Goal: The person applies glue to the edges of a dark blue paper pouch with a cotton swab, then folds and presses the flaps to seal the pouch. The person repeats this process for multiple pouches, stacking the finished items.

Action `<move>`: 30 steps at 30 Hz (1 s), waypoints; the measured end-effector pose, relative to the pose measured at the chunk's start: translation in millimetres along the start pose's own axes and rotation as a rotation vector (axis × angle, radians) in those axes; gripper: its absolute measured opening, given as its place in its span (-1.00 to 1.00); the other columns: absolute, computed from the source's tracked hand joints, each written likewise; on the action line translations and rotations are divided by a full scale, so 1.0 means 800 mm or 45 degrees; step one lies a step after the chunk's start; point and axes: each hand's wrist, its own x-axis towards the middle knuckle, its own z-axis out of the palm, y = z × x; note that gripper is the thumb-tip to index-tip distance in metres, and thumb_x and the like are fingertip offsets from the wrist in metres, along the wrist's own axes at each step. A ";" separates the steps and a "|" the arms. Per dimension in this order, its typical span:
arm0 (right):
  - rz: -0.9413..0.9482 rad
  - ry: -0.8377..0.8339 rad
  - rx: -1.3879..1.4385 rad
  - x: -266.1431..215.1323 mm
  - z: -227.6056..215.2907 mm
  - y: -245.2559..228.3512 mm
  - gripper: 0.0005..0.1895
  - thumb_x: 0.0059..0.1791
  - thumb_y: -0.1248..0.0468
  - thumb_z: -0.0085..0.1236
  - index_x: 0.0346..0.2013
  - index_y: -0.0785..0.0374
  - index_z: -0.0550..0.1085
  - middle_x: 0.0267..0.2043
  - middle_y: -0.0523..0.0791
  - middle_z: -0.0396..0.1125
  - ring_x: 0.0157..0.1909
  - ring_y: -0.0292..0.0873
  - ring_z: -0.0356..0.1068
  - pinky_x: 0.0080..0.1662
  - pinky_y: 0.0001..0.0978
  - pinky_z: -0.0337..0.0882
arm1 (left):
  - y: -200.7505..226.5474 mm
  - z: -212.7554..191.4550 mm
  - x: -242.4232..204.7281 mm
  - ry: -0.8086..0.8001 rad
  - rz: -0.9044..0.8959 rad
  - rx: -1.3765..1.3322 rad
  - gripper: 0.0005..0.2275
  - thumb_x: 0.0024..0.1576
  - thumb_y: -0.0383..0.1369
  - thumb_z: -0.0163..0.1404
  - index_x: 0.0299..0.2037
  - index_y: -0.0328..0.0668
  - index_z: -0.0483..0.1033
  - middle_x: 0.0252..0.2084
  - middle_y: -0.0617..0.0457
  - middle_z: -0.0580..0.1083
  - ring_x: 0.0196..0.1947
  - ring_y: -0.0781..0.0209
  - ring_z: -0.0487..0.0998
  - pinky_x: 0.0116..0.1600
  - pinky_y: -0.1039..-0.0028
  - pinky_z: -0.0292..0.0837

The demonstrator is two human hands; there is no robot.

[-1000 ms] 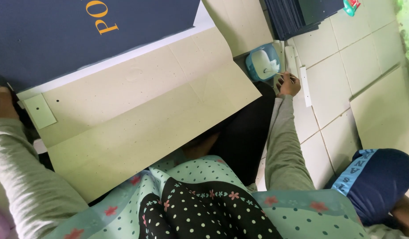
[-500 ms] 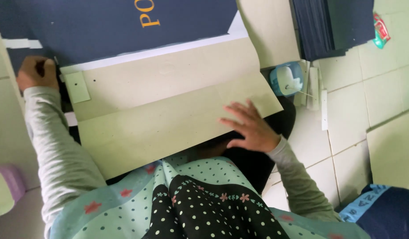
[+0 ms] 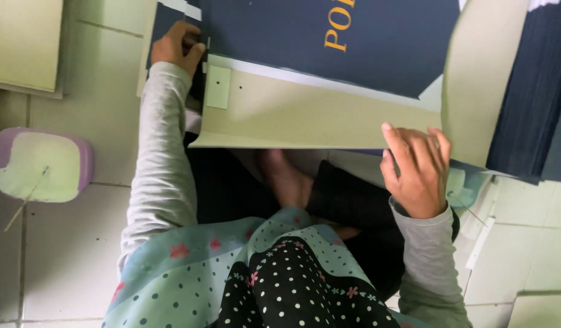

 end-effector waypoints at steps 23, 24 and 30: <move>-0.028 0.096 0.123 0.140 0.225 0.044 -0.65 -0.01 0.27 0.34 0.08 0.20 0.63 -0.11 -0.04 0.29 -0.18 -0.03 0.15 -0.02 -0.17 0.12 | 0.070 -0.006 0.047 0.148 0.032 0.154 -0.71 0.09 -0.59 0.12 0.00 -0.10 0.56 -0.15 0.07 0.39 -0.23 0.17 0.47 -0.09 0.41 0.44; -0.048 0.176 0.099 0.144 0.228 0.053 -0.69 0.00 0.30 0.33 0.05 0.20 0.65 -0.15 -0.04 0.29 -0.21 -0.03 0.13 -0.03 -0.17 0.13 | 0.071 0.000 0.054 0.234 0.183 0.220 -0.68 0.09 -0.60 0.12 0.03 -0.09 0.54 -0.05 0.06 0.39 -0.12 0.07 0.47 0.01 0.34 0.41; -0.130 0.223 0.134 0.156 0.228 0.096 -0.72 0.00 0.31 0.34 0.01 0.23 0.67 -0.21 -0.04 0.26 -0.23 -0.03 0.13 -0.03 -0.15 0.12 | 0.051 0.064 0.110 -0.059 0.385 0.320 -0.74 0.37 -0.20 -0.06 0.22 0.08 0.53 0.13 0.09 0.51 0.12 0.06 0.41 0.22 0.03 -0.04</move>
